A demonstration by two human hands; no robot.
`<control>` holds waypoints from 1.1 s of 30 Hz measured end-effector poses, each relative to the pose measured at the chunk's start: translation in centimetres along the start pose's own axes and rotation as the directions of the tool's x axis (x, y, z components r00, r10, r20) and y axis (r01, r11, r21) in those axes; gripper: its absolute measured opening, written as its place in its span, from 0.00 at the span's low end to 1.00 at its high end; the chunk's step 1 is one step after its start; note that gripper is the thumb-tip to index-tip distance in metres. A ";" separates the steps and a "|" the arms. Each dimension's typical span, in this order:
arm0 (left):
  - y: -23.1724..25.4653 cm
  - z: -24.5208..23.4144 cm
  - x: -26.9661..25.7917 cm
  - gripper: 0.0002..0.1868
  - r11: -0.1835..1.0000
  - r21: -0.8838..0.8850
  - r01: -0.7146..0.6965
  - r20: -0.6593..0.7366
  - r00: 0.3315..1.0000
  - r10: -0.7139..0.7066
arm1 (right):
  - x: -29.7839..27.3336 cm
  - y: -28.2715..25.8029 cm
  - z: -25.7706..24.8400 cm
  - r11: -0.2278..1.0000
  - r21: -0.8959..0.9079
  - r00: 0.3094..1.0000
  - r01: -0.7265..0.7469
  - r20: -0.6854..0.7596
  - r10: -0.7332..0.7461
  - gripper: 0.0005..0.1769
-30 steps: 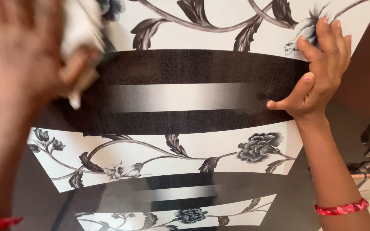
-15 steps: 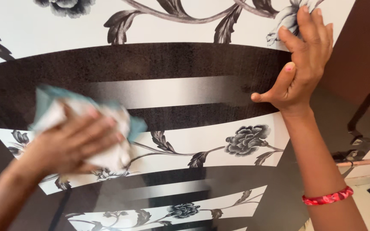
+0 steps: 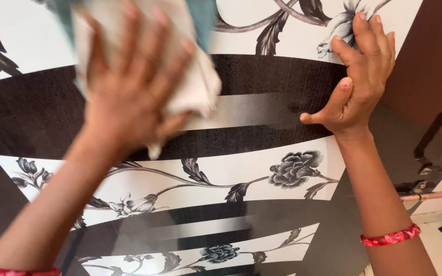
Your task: The person wipes a glossy black surface with a floral pattern using a light blue cloth. They repeatedly rub the same areas with both hands, moving the cloth back and forth across the surface.
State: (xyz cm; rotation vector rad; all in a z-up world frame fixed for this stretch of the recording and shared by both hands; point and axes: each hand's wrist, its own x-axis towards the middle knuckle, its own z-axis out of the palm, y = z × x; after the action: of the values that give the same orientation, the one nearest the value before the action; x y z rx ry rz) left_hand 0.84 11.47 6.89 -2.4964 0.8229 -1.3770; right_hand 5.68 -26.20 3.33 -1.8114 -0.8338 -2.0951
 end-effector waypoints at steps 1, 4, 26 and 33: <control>1.0 1.5 -0.7 0.48 0.993 0.067 -0.094 -0.014 0.995 0.095 | 0.0 0.1 0.0 1.000 -0.002 1.000 0.003 0.001 -0.003 0.29; 2.9 5.6 -4.5 0.46 0.928 0.096 -0.360 0.052 0.933 0.357 | -0.1 0.1 -0.1 1.000 -0.009 1.000 0.006 0.009 -0.006 0.30; -1.8 -2.2 2.6 0.49 0.975 -0.066 0.211 -0.125 0.968 -0.217 | 0.0 0.0 0.0 1.000 0.008 1.000 0.005 -0.008 -0.004 0.31; 5.2 2.4 3.3 0.50 0.990 0.052 -0.133 -0.067 0.988 0.137 | 0.0 -0.3 -0.3 1.000 -0.006 1.000 0.007 0.008 -0.007 0.33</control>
State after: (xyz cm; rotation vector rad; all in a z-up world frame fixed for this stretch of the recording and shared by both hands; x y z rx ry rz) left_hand 2.22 5.12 5.88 -2.3224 0.9433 -1.4281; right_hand 5.31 -26.12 3.25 -1.8241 -0.8379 -2.0982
